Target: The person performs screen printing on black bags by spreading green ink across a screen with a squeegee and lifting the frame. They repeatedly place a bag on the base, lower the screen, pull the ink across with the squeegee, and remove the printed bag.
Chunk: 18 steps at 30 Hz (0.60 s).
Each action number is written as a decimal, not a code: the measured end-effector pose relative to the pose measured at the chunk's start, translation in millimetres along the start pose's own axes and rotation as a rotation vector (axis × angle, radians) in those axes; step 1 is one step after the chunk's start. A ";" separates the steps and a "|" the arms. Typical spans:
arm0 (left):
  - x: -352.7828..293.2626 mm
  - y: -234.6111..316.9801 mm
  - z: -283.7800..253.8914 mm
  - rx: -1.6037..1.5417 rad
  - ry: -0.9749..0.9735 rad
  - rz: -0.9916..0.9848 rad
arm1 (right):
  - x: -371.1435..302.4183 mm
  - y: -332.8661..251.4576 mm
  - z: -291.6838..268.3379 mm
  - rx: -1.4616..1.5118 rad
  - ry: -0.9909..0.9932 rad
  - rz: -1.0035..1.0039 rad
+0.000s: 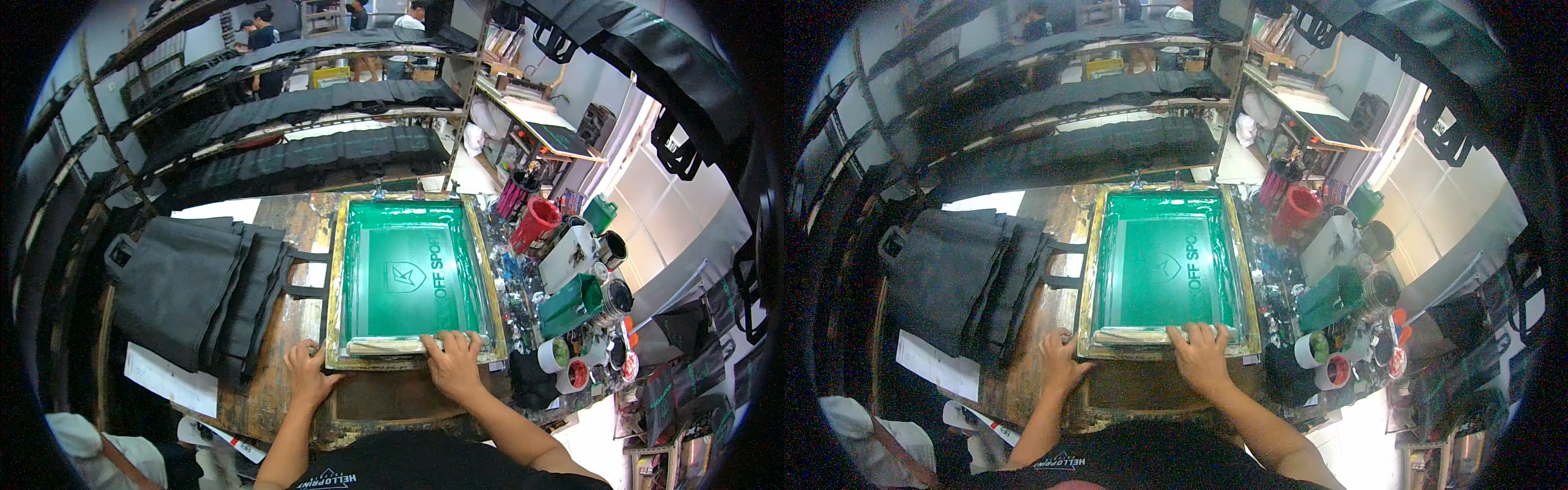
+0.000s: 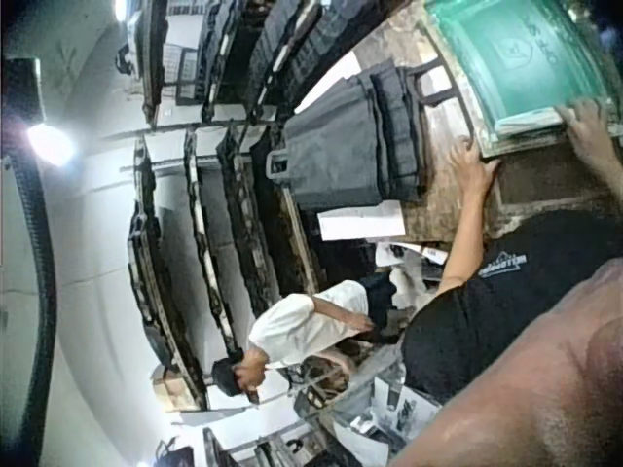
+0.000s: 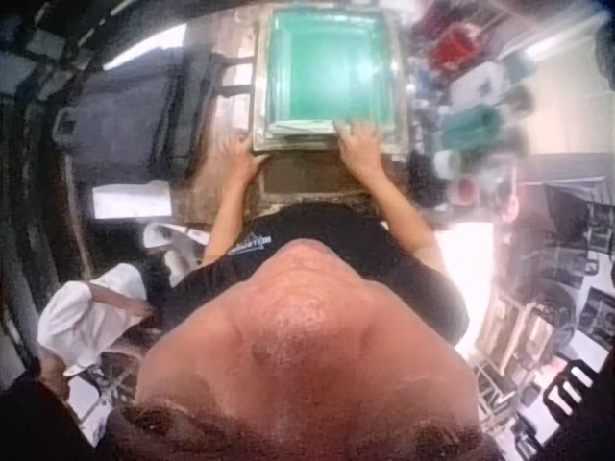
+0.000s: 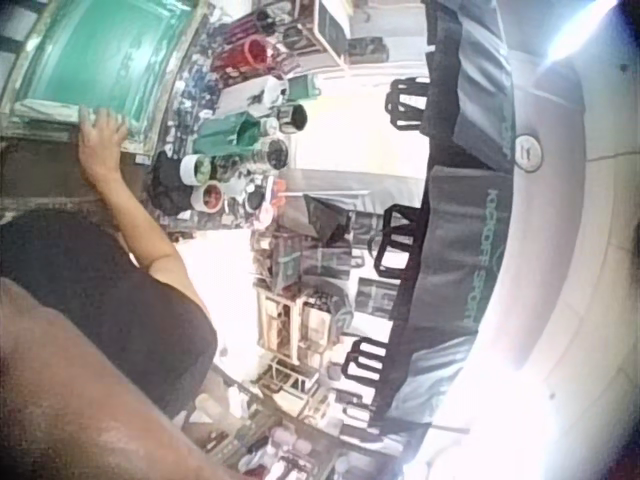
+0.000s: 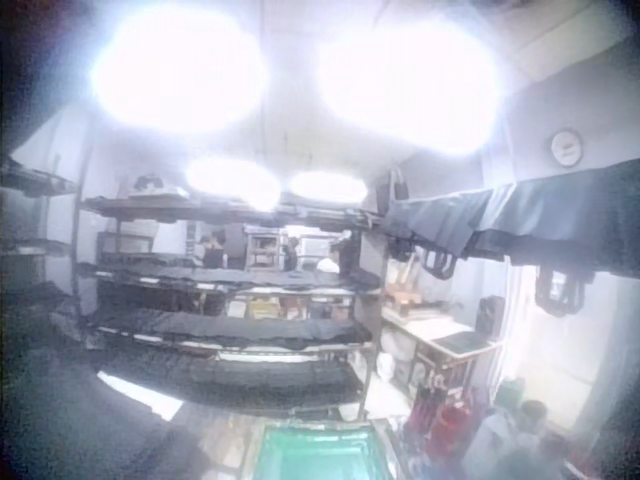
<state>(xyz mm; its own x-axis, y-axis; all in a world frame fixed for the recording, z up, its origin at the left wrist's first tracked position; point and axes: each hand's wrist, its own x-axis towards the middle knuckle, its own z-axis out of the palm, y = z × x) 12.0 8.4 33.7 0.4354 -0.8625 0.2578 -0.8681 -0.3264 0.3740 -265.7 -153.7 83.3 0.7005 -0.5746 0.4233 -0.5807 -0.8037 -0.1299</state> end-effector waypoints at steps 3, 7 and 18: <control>-1.9 1.6 1.0 0.021 0.065 0.012 | 4.5 1.1 -4.8 0.018 -0.009 0.010; -2.9 1.5 -0.9 -0.112 0.018 -0.067 | 17.7 -2.8 -25.8 0.046 0.018 0.003; 99.1 75.0 -70.7 -1.057 0.531 0.058 | 153.0 16.5 -131.6 -0.127 0.431 -0.118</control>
<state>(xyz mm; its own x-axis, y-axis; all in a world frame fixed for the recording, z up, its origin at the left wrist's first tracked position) 6.9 -74.2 150.3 0.6624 -0.5157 0.5434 -0.3705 0.4049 0.8359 -222.7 -234.6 263.9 0.5444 -0.3419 0.7660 -0.5723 -0.8190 0.0411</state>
